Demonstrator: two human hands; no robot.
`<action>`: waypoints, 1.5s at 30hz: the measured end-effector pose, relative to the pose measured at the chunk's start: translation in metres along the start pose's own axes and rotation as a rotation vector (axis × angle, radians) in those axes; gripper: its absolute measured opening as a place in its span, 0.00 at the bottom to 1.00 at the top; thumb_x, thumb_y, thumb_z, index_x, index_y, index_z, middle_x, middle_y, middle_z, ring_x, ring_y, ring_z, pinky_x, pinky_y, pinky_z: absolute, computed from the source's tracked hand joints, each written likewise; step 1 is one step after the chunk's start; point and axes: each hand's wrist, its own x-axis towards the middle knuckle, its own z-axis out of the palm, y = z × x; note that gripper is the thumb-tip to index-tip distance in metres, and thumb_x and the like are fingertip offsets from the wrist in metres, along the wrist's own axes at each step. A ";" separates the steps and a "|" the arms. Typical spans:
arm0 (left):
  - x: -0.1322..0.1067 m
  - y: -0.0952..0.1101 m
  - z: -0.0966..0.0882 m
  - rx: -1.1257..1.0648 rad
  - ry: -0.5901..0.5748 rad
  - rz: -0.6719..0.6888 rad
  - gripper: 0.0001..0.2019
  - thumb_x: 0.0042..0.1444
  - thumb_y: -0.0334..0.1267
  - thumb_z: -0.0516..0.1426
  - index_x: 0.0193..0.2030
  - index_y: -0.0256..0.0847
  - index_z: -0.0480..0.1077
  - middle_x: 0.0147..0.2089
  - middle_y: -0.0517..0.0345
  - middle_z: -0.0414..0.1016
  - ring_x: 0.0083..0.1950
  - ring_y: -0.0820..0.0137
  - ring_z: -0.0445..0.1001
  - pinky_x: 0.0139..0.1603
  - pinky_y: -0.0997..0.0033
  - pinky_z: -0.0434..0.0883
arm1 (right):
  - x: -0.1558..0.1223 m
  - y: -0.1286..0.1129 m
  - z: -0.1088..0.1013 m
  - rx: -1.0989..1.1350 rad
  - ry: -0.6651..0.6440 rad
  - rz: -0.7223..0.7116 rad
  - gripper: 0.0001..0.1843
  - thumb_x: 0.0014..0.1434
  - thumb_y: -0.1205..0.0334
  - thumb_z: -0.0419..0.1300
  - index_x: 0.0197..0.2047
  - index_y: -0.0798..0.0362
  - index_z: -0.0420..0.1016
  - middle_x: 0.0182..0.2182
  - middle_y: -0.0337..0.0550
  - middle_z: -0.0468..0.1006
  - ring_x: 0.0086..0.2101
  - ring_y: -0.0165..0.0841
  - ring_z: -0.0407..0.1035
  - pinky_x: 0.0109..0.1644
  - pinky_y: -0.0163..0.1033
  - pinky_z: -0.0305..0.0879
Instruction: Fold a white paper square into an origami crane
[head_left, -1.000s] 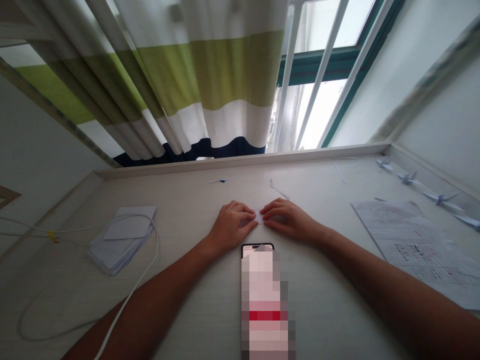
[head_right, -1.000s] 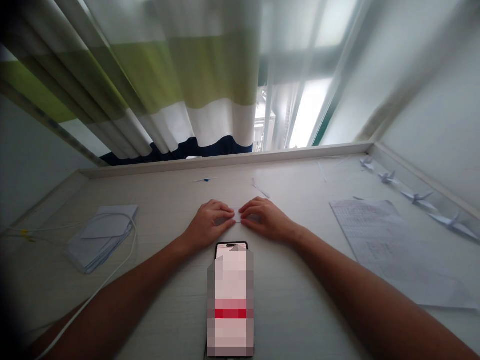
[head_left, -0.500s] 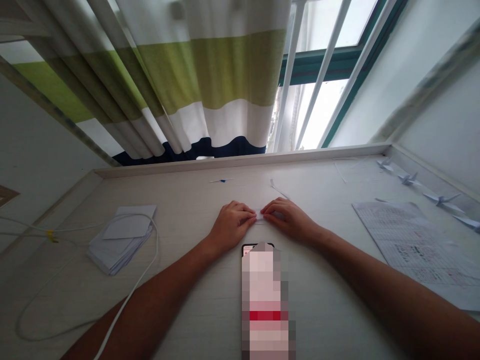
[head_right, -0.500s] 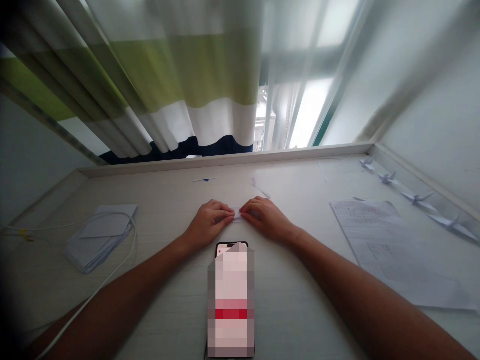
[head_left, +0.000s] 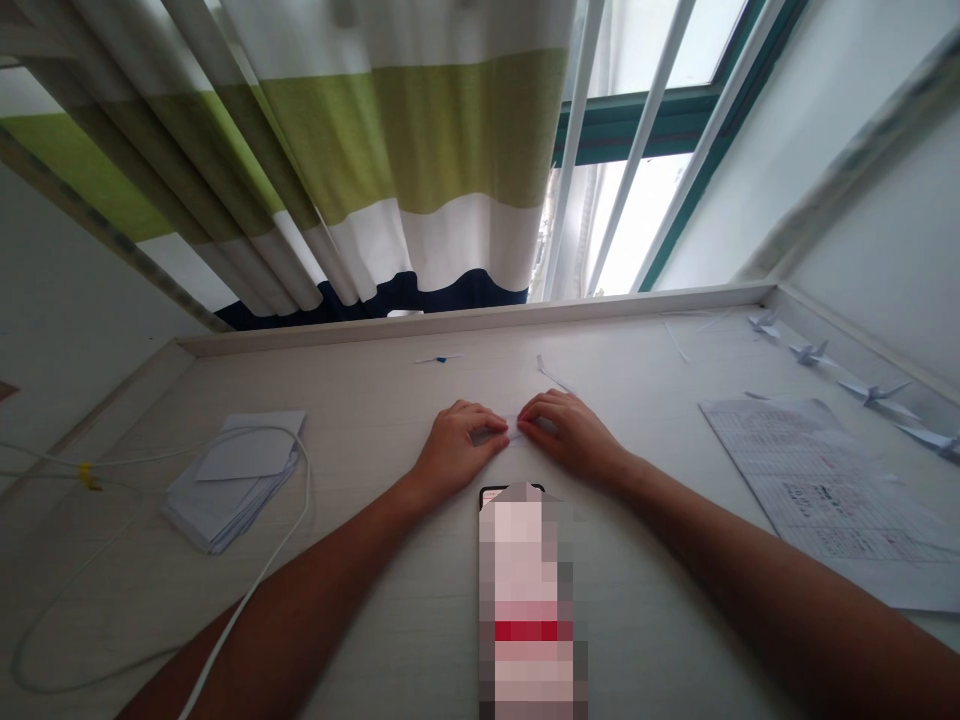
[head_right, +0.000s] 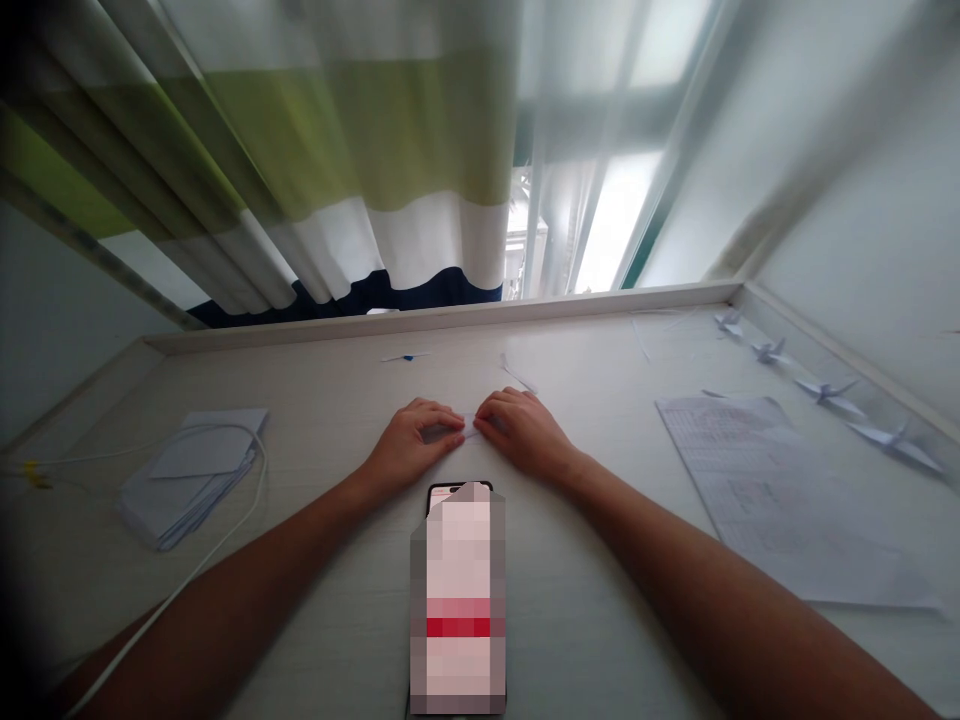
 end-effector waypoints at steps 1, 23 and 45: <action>0.000 0.000 0.000 -0.002 -0.004 -0.005 0.07 0.55 0.32 0.68 0.40 0.47 0.82 0.44 0.58 0.85 0.51 0.62 0.78 0.58 0.57 0.72 | 0.000 0.000 0.000 -0.002 0.000 -0.001 0.08 0.69 0.63 0.60 0.40 0.52 0.81 0.41 0.47 0.84 0.43 0.40 0.75 0.53 0.48 0.70; -0.006 0.010 -0.001 0.263 -0.029 -0.042 0.13 0.63 0.41 0.63 0.53 0.47 0.81 0.59 0.56 0.79 0.62 0.58 0.69 0.69 0.51 0.67 | -0.002 0.006 -0.002 0.125 0.040 -0.006 0.06 0.64 0.65 0.63 0.41 0.50 0.83 0.45 0.47 0.83 0.47 0.42 0.76 0.56 0.52 0.71; -0.003 0.012 -0.002 0.221 -0.025 -0.101 0.11 0.61 0.39 0.65 0.50 0.49 0.82 0.57 0.57 0.81 0.60 0.59 0.71 0.68 0.51 0.68 | 0.005 0.001 0.001 0.187 0.082 0.130 0.04 0.61 0.66 0.67 0.34 0.49 0.83 0.41 0.43 0.84 0.44 0.40 0.76 0.54 0.48 0.69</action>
